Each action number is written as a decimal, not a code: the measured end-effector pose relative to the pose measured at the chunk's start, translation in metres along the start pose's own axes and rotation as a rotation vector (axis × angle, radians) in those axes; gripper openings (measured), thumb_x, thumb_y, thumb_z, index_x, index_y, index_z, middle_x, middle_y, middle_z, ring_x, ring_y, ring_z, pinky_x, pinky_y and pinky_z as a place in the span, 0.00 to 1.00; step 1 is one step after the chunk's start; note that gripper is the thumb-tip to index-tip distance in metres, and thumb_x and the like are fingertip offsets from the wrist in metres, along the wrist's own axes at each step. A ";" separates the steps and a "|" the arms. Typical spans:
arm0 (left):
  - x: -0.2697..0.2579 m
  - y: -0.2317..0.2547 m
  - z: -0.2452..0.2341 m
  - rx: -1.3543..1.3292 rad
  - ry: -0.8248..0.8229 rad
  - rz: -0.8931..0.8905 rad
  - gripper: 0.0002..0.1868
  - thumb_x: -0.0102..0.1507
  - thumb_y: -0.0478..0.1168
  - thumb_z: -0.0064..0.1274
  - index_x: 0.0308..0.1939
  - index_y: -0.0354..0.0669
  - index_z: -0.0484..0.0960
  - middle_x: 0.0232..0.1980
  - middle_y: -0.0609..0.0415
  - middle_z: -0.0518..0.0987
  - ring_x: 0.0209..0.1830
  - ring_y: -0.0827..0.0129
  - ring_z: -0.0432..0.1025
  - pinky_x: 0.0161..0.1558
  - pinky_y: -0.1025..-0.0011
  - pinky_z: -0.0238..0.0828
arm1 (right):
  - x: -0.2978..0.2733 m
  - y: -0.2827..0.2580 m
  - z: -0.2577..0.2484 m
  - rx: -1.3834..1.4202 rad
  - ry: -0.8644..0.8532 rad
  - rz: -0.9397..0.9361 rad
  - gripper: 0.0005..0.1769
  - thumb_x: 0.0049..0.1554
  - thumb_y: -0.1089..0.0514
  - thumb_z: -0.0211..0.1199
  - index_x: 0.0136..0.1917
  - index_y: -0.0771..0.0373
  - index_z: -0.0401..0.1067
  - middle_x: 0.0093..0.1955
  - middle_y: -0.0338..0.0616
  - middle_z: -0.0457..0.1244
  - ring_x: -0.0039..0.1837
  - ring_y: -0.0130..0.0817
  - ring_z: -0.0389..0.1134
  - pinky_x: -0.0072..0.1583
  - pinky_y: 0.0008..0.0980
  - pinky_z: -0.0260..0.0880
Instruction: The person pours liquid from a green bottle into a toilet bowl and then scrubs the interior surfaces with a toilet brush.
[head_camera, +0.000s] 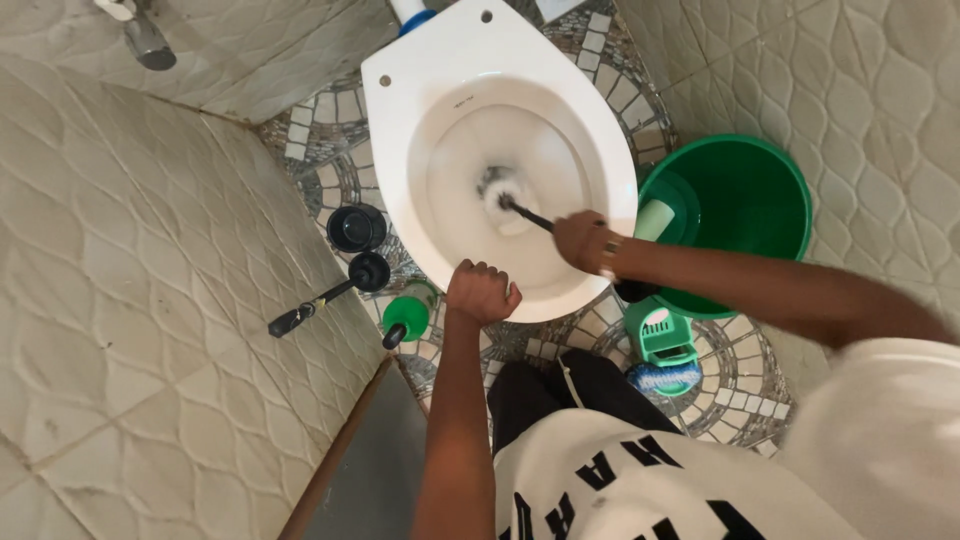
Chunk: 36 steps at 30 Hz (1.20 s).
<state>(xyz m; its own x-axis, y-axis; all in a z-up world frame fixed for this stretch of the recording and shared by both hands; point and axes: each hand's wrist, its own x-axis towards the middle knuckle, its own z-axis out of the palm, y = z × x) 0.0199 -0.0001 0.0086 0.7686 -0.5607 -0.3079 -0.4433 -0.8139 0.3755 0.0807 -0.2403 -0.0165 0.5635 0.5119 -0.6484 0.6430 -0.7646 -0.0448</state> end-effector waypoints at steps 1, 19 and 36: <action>0.001 0.000 -0.001 0.000 0.006 0.003 0.20 0.60 0.51 0.46 0.20 0.45 0.82 0.25 0.50 0.81 0.28 0.60 0.74 0.40 0.59 0.68 | -0.015 0.001 -0.014 0.042 -0.111 0.040 0.16 0.60 0.59 0.61 0.58 0.70 0.70 0.48 0.58 0.71 0.47 0.52 0.75 0.43 0.54 0.76; 0.004 -0.004 0.008 -0.021 0.037 0.009 0.20 0.60 0.51 0.46 0.19 0.45 0.82 0.25 0.50 0.81 0.28 0.59 0.75 0.40 0.59 0.68 | 0.087 0.024 -0.027 0.524 -0.428 0.249 0.12 0.56 0.64 0.54 0.42 0.72 0.77 0.36 0.59 0.69 0.38 0.51 0.73 0.41 0.49 0.72; 0.002 -0.005 0.010 -0.015 0.052 0.011 0.20 0.60 0.51 0.46 0.20 0.46 0.82 0.25 0.51 0.81 0.28 0.60 0.75 0.41 0.59 0.68 | 0.010 0.037 -0.044 4.011 -0.394 0.376 0.06 0.52 0.69 0.54 0.34 0.65 0.60 0.31 0.41 0.57 0.32 0.33 0.60 0.34 0.27 0.70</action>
<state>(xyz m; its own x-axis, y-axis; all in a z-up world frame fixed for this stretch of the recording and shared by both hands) 0.0187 0.0015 -0.0021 0.7869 -0.5607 -0.2576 -0.4455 -0.8051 0.3916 0.1327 -0.2460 0.0082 0.3624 0.6439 -0.6739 -0.0216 0.7286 0.6846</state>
